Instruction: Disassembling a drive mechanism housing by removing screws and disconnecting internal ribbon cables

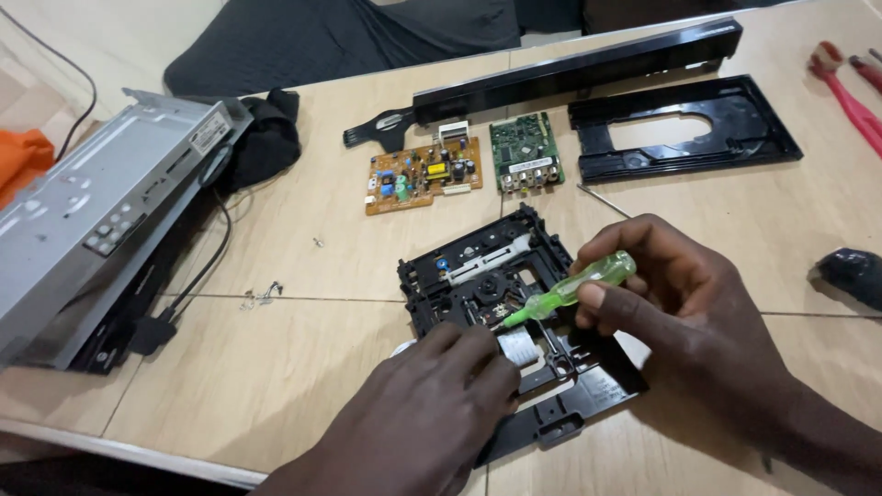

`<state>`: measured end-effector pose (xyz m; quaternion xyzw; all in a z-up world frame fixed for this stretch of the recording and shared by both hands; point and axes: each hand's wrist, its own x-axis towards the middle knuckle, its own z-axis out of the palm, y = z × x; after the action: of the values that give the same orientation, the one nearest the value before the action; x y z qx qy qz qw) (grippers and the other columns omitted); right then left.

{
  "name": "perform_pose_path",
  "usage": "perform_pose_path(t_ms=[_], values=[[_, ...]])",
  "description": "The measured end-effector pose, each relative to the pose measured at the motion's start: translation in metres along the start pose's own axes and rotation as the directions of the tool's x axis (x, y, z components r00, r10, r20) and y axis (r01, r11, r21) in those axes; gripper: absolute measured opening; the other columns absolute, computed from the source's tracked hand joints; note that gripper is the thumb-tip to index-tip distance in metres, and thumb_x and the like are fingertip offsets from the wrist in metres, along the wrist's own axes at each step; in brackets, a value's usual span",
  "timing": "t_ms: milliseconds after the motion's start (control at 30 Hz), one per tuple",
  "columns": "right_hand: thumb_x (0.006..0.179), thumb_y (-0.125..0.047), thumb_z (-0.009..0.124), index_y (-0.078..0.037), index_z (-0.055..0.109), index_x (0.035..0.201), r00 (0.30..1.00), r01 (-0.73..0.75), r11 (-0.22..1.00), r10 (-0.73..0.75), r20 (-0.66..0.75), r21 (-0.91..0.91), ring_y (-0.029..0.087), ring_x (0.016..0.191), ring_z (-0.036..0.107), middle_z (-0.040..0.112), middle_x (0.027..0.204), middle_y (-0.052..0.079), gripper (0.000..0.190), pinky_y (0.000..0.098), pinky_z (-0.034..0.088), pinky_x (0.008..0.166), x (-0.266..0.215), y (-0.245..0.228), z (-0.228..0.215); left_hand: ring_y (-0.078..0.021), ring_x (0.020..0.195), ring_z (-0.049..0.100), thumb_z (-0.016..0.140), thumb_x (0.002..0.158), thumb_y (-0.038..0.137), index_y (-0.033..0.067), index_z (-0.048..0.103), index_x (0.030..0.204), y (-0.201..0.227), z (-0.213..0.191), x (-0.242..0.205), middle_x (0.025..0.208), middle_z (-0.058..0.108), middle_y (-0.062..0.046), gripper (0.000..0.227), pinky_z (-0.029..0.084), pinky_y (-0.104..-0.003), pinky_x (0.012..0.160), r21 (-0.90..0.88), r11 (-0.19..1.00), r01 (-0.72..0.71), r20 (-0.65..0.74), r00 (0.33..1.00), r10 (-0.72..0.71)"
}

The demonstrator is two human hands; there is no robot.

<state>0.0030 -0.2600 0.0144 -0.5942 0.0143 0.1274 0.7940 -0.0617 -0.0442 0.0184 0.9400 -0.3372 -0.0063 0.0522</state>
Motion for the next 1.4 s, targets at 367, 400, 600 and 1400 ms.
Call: perform_pose_path(t_ms=[367, 400, 600, 1400], values=[[0.082, 0.005, 0.073, 0.005, 0.068, 0.108, 1.0, -0.003, 0.997, 0.002, -0.007, -0.081, 0.029, 0.067, 0.056, 0.058, 0.077, 0.02, 0.027, 0.0459, 0.05, 0.057, -0.003, -0.003, 0.001, -0.0346, 0.089, 0.055, 0.054, 0.108, 0.039, 0.0086, 0.062, 0.107, 0.003, 0.004, 0.004, 0.103, 0.058, -0.014, 0.032, 0.047, -0.049, 0.066, 0.145, 0.989, 0.026, -0.04, 0.999, -0.021], [0.081, 0.004, 0.074, 0.005, 0.067, 0.108, 1.0, 0.001, 0.999, -0.001, 0.014, -0.039, 0.029, 0.063, 0.056, 0.057, 0.072, 0.019, 0.027, 0.046, 0.05, 0.053, -0.002, -0.001, 0.0, -0.036, 0.095, 0.055, 0.051, 0.108, 0.037, 0.0102, 0.059, 0.115, 0.004, -0.004, 0.001, 0.108, 0.058, -0.013, 0.029, 0.049, -0.051, 0.067, 0.007, 0.999, 0.048, -0.036, 0.998, -0.048], [0.081, 0.005, 0.073, 0.006, 0.067, 0.106, 1.0, 0.004, 0.999, -0.004, 0.004, -0.04, 0.029, 0.065, 0.056, 0.058, 0.076, 0.02, 0.026, 0.0431, 0.048, 0.055, -0.003, -0.004, 0.003, -0.0369, 0.097, 0.052, 0.057, 0.102, 0.022, 0.0073, 0.059, 0.114, 0.0, -0.003, -0.003, 0.11, 0.057, -0.015, 0.019, 0.047, -0.051, 0.073, -0.038, 0.999, -0.022, -0.024, 0.999, 0.021], [0.08, 0.005, 0.073, 0.006, 0.067, 0.106, 1.0, 0.002, 0.996, -0.002, 0.002, -0.085, 0.031, 0.068, 0.059, 0.062, 0.081, 0.021, 0.027, 0.0451, 0.051, 0.059, -0.001, -0.003, 0.002, -0.034, 0.092, 0.058, 0.062, 0.103, 0.035, 0.0118, 0.065, 0.108, 0.002, 0.002, -0.004, 0.103, 0.059, -0.011, 0.024, 0.05, -0.047, 0.068, -0.032, 0.997, 0.064, -0.195, 0.978, -0.069]])
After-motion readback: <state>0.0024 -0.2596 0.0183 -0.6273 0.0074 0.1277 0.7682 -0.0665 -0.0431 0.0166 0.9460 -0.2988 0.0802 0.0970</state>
